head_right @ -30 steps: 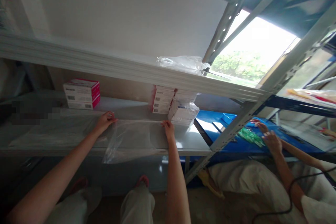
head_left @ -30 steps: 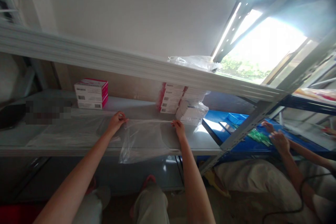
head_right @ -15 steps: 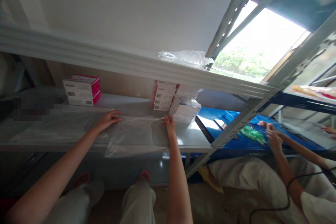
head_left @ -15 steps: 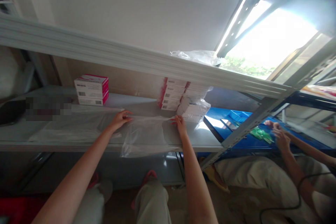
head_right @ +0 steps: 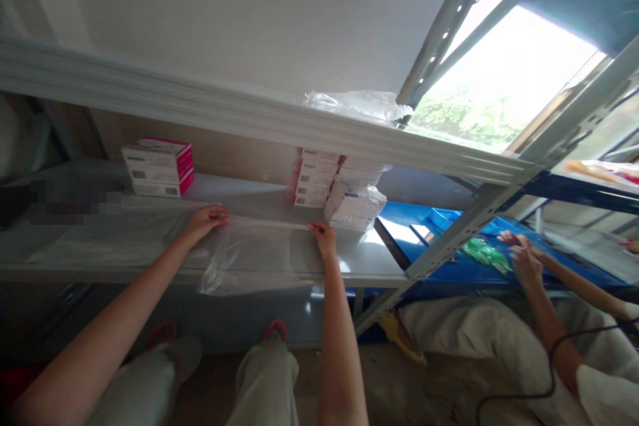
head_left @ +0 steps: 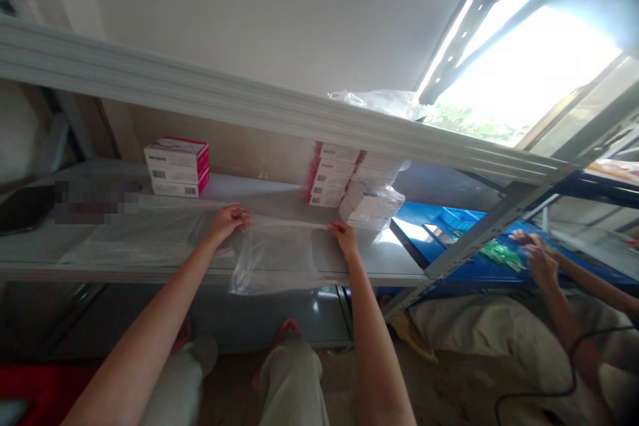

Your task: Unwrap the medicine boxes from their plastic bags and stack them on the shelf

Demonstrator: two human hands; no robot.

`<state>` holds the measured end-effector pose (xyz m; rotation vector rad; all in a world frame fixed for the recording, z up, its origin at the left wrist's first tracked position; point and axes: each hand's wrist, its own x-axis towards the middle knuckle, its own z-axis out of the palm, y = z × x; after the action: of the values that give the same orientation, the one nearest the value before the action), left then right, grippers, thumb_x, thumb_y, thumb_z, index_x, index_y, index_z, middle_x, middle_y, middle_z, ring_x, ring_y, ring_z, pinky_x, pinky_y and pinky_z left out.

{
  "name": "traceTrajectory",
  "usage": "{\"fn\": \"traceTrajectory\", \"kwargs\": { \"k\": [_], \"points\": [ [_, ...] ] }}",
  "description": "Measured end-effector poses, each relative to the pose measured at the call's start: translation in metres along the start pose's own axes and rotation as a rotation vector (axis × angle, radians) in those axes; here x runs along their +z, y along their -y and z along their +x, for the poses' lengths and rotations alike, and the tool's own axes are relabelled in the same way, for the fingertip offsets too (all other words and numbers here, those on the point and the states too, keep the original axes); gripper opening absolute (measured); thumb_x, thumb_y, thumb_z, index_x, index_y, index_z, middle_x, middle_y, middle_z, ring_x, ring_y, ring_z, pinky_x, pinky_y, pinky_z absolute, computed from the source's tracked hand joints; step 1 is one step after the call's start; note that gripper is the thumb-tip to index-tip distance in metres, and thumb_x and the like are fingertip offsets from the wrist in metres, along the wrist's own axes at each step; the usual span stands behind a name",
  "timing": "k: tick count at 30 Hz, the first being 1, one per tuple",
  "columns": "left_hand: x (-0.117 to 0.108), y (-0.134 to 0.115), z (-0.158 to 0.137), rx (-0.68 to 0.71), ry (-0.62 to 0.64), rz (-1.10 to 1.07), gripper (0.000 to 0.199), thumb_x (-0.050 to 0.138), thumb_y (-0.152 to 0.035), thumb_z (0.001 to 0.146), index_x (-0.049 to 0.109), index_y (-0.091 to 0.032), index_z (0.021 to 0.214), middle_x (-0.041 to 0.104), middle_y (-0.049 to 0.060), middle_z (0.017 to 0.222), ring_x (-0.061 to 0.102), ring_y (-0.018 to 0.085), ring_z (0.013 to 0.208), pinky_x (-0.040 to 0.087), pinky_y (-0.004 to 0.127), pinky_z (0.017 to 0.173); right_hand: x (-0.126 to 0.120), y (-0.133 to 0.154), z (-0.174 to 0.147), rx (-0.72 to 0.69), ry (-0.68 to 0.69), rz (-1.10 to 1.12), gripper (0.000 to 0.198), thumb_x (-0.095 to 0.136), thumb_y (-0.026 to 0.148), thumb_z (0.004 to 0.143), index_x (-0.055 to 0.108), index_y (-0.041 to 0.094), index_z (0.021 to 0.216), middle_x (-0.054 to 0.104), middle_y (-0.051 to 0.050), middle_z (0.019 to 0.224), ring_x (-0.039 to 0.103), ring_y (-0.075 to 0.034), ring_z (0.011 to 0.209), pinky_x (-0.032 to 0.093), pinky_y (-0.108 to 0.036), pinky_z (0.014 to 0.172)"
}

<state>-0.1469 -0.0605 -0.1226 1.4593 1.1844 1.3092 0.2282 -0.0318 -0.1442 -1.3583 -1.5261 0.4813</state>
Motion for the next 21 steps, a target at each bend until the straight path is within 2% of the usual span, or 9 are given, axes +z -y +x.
{"fn": "traceTrajectory", "kwargs": {
  "k": [6, 9, 12, 17, 21],
  "points": [
    [-0.001, 0.003, 0.003, 0.031, -0.042, -0.012, 0.03, 0.072, -0.035, 0.057, 0.062, -0.016, 0.078, 0.06, -0.001, 0.057, 0.053, 0.012, 0.049, 0.038, 0.023, 0.05, -0.002, 0.005, -0.001, 0.001, 0.056, -0.058, 0.052, 0.045, 0.062, 0.076, 0.068, 0.016, 0.072, 0.068, -0.007, 0.069, 0.06, -0.021, 0.069, 0.044, -0.03, 0.065],
    [-0.002, 0.001, 0.003, 0.036, -0.04, -0.031, 0.029, 0.072, -0.034, 0.057, 0.062, -0.015, 0.078, 0.059, -0.002, 0.056, 0.053, 0.011, 0.049, 0.039, 0.023, 0.051, 0.0, 0.008, -0.003, -0.023, 0.128, -0.052, 0.047, 0.054, 0.059, 0.072, 0.07, 0.017, 0.083, 0.069, -0.006, 0.077, 0.059, -0.019, 0.07, 0.044, -0.029, 0.066],
    [-0.002, 0.001, 0.003, 0.033, -0.021, -0.037, 0.028, 0.072, -0.033, 0.058, 0.063, -0.015, 0.078, 0.059, -0.003, 0.056, 0.053, 0.011, 0.049, 0.04, 0.023, 0.051, 0.002, 0.008, -0.004, -0.034, 0.181, -0.065, 0.04, 0.062, 0.055, 0.067, 0.07, 0.018, 0.081, 0.069, -0.006, 0.081, 0.06, -0.019, 0.074, 0.045, -0.03, 0.071],
    [-0.001, 0.001, 0.003, 0.019, -0.022, -0.052, 0.03, 0.072, -0.035, 0.058, 0.063, -0.016, 0.078, 0.061, -0.002, 0.058, 0.054, 0.012, 0.049, 0.04, 0.023, 0.051, 0.002, 0.009, -0.004, -0.051, 0.144, 0.015, 0.042, 0.059, 0.058, 0.067, 0.067, 0.018, 0.072, 0.068, -0.007, 0.081, 0.06, -0.02, 0.08, 0.044, -0.031, 0.078],
    [-0.002, 0.001, 0.004, 0.008, -0.053, -0.062, 0.03, 0.073, -0.034, 0.055, 0.063, -0.016, 0.077, 0.062, 0.0, 0.06, 0.056, 0.013, 0.052, 0.041, 0.024, 0.053, -0.002, 0.013, -0.004, 0.009, 0.134, 0.096, 0.045, 0.06, 0.062, 0.064, 0.066, 0.018, 0.071, 0.066, -0.004, 0.074, 0.058, -0.02, 0.077, 0.043, -0.032, 0.077]
  ]
}}
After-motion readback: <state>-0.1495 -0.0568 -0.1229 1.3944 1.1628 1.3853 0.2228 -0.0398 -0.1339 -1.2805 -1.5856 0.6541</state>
